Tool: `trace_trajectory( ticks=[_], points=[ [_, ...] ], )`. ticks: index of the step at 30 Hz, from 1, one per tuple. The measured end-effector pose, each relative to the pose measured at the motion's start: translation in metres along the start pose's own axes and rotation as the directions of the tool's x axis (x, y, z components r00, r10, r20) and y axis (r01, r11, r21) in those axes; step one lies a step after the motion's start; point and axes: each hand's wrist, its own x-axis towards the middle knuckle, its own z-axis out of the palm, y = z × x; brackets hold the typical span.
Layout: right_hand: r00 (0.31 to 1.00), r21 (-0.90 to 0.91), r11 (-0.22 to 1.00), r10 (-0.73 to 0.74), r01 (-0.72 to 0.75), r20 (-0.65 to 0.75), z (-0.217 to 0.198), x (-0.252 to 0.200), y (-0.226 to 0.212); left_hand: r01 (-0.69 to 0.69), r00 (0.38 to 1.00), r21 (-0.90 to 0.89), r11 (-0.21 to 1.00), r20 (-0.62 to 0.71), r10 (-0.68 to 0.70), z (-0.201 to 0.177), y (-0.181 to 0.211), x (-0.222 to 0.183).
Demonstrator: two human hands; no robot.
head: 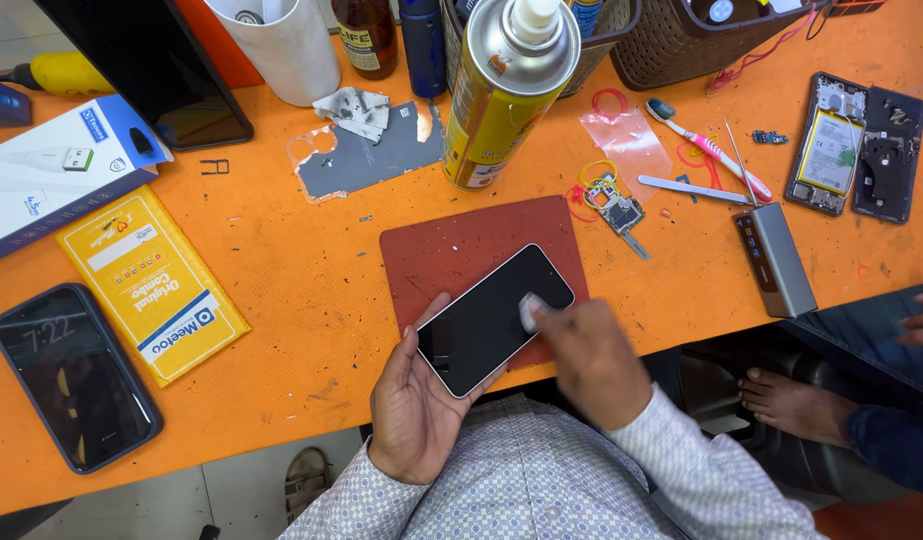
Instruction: The person cleans a mobile phone back cover with a cloth, applies adhesive from a tube to the edges of the phone frame, and attaches the back cover, then secures the assembly with rubber bands.
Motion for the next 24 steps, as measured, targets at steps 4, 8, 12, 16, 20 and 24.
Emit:
trace_trajectory(
  ticks=[4,8,12,16,20,24],
  points=[
    [0.989,-0.098,0.987,0.116,-0.124,-0.09,-0.002,-0.003,0.017,-0.011,1.0,0.009,1.0,0.024,0.011,0.004,0.001,0.0],
    [0.981,-0.113,0.981,0.14,-0.156,-0.137,0.007,-0.013,0.003,-0.023,0.999,-0.007,1.0,0.039,0.023,0.004,0.001,0.0],
    [0.994,-0.007,0.995,0.101,-0.102,-0.05,0.015,-0.02,-0.026,-0.029,0.999,-0.013,0.999,0.038,0.029,0.001,0.0,0.001],
    [0.989,0.192,0.981,-0.037,0.009,0.14,0.013,-0.017,-0.056,-0.029,1.0,0.005,1.0,0.011,0.029,-0.005,-0.003,0.002],
    [0.9,0.338,0.866,-0.423,0.368,0.104,-0.005,0.001,-0.05,-0.068,0.992,-0.081,0.994,0.101,0.076,-0.005,-0.007,0.001],
    [0.95,-0.134,0.987,0.041,-0.086,-0.31,-0.022,0.053,0.022,-0.064,0.995,0.056,0.996,-0.07,0.068,0.006,-0.004,0.001]
  ],
)
